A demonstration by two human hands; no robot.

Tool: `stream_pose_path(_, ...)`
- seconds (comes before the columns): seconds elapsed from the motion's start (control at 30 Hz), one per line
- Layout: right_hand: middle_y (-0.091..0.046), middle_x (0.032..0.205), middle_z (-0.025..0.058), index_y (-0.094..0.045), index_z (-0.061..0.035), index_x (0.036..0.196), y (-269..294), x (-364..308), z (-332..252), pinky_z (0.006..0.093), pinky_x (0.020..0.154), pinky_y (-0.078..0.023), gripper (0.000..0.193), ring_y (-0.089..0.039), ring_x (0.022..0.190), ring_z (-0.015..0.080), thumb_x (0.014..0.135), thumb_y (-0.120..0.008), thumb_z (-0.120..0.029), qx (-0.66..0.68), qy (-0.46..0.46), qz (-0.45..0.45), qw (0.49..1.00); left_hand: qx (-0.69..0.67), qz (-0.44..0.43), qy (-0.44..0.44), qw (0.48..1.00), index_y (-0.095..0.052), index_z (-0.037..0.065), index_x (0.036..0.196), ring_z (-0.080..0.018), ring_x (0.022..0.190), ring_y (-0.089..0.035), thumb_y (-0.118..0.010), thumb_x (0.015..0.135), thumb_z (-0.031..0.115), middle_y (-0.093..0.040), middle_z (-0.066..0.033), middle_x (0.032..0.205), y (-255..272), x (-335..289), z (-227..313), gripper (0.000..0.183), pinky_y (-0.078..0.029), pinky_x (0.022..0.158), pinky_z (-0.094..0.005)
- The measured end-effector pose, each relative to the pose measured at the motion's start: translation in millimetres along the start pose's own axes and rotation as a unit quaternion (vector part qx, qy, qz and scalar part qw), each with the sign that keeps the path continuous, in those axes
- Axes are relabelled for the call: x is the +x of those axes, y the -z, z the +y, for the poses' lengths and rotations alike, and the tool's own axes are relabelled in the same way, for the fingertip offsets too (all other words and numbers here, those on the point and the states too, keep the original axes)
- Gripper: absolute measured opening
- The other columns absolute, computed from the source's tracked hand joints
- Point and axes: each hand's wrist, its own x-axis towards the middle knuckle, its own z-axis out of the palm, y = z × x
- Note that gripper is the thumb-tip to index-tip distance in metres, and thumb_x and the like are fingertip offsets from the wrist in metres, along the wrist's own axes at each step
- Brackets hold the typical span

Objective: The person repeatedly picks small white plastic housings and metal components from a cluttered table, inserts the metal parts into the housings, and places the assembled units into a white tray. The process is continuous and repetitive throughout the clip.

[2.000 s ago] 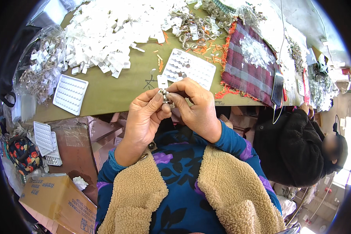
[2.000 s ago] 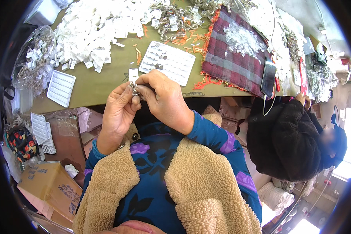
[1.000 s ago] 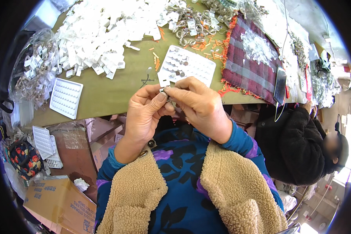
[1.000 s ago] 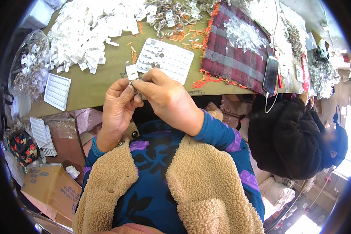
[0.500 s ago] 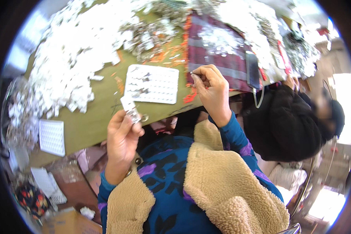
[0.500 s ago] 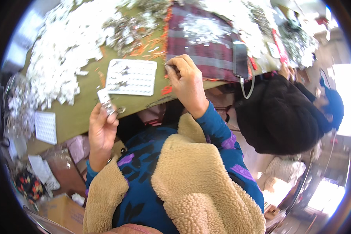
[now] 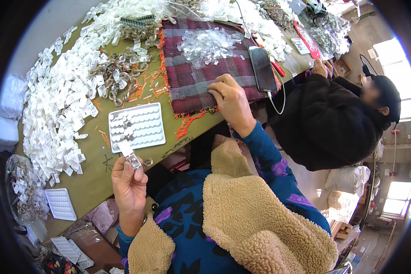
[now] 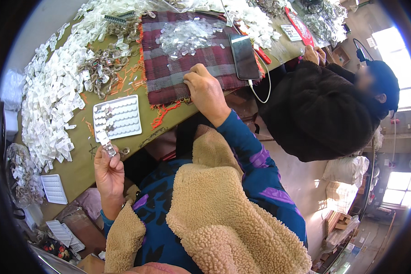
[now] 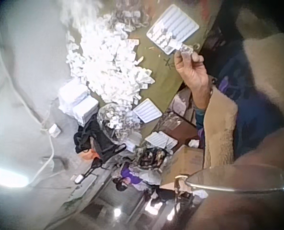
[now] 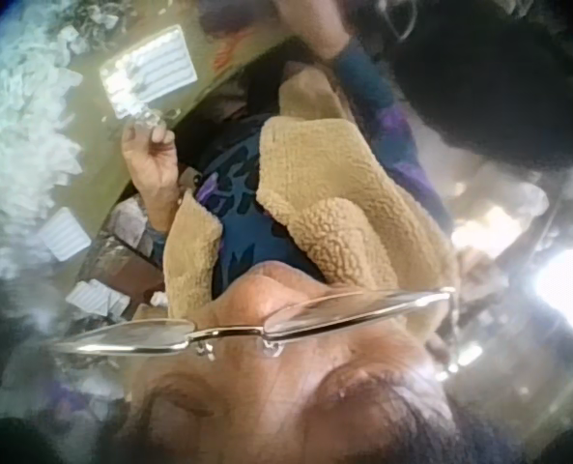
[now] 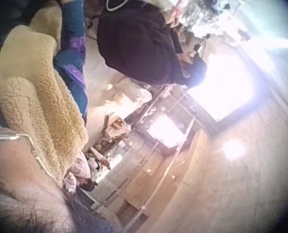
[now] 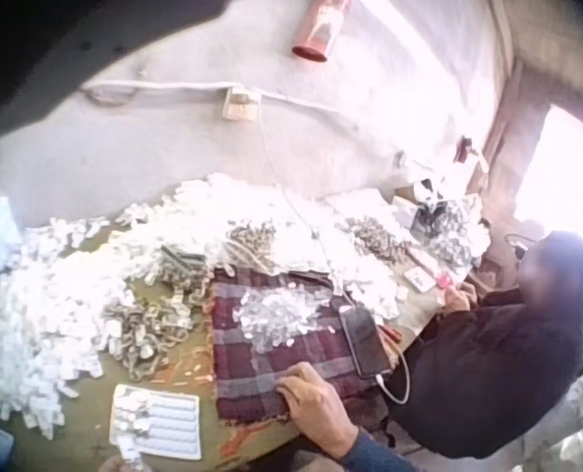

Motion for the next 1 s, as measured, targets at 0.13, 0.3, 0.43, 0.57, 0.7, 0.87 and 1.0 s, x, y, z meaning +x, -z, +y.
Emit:
stream_pose_path(0.13, -0.062, 0.087, 0.0118, -0.07, 0.003, 0.095, 8, -1, 8, 0.0345, 0.067, -0.05, 0.014, -0.062, 0.074, 0.0262, 0.081, -0.069, 0.0, 0.092, -0.104, -0.014, 0.99, 0.01, 0.009, -0.002, 1.0, -0.057, 0.0, 0.119, -0.0069, 0.068, -0.051, -0.061, 0.097, 0.011, -0.062, -0.0142, 0.103, -2, 0, -1, 0.025, -0.045, 0.054, -0.0176)
stream_pose_path(0.3, -0.062, 0.09, 0.0125, -0.07, 0.0014, 0.097, 3, 4, 6, 0.0359, 0.068, -0.05, 0.014, -0.062, 0.075, 0.0299, 0.084, -0.066, -0.002, 0.038, -0.081, -0.008, 0.996, 0.008, 0.011, 0.011, 1.0, -0.061, 0.002, 0.116, -0.0099, 0.067, -0.057, -0.061, 0.097, 0.012, -0.067, -0.0148, 0.099, -6, 3, -1, 0.021, -0.046, 0.054, -0.0215)
stream_pose_path(0.43, -0.059, 0.091, 0.0133, -0.067, -0.0028, 0.092, -1, 1, 1, 0.0421, 0.068, -0.051, 0.009, -0.062, 0.078, 0.0363, 0.086, -0.064, -0.007, -0.045, -0.017, -0.029, 0.998, -0.005, 0.0, 0.016, 1.0, -0.059, 0.001, 0.116, -0.0097, 0.069, -0.057, -0.06, 0.098, 0.011, -0.066, -0.0154, 0.101, -9, 2, 0, 0.02, -0.045, 0.055, -0.0217)
stream_pose_path(0.57, -0.059, 0.089, 0.0133, -0.065, -0.0019, 0.089, 0, 3, -19, 0.0402, 0.066, -0.051, 0.004, -0.062, 0.075, 0.0345, 0.085, -0.065, -0.003, -0.025, -0.014, -0.029, 0.999, -0.02, 0.014, 0.006, 1.0, -0.058, 0.001, 0.117, -0.0125, 0.073, -0.059, -0.059, 0.097, 0.008, -0.066, -0.0158, 0.101, -7, -3, 0, 0.02, -0.051, 0.059, -0.0259)
stream_pose_path(0.7, -0.063, 0.089, 0.0104, -0.067, 0.0026, 0.092, -18, -8, -84, 0.0277, 0.063, -0.05, 0.012, -0.063, 0.071, 0.0177, 0.081, -0.066, 0.008, 0.237, -0.081, -0.11, 0.962, -0.038, 0.002, -0.005, 0.999, -0.059, 0.001, 0.116, -0.0143, 0.075, -0.064, -0.059, 0.098, 0.008, -0.067, -0.0164, 0.1, -3, -7, -1, 0.02, -0.056, 0.061, -0.0285)
stream_pose_path(0.87, -0.062, 0.09, 0.0094, -0.068, -0.0002, 0.093, -45, -22, -162, 0.031, 0.065, -0.052, 0.014, -0.064, 0.075, 0.0233, 0.08, -0.07, 0.004, 0.318, 0.007, -0.194, 0.928, -0.015, 0.012, -0.016, 1.0, -0.061, 0.001, 0.116, -0.0121, 0.074, -0.061, -0.058, 0.099, 0.011, -0.066, -0.0095, 0.095, 1, -16, 2, 0.02, -0.056, 0.062, -0.0248)
stream_pose_path(1.0, -0.059, 0.093, 0.0119, -0.066, 0.0007, 0.098, -63, -22, -181, 0.0328, 0.066, -0.053, 0.018, -0.064, 0.075, 0.0265, 0.081, -0.067, 0.006, 0.285, 0.099, -0.165, 0.939, -0.007, 0.023, -0.042, 0.999, -0.06, -0.001, 0.119, -0.0131, 0.074, -0.064, -0.058, 0.099, 0.01, -0.067, -0.0084, 0.093, 7, -23, 7, 0.023, -0.057, 0.063, -0.0255)
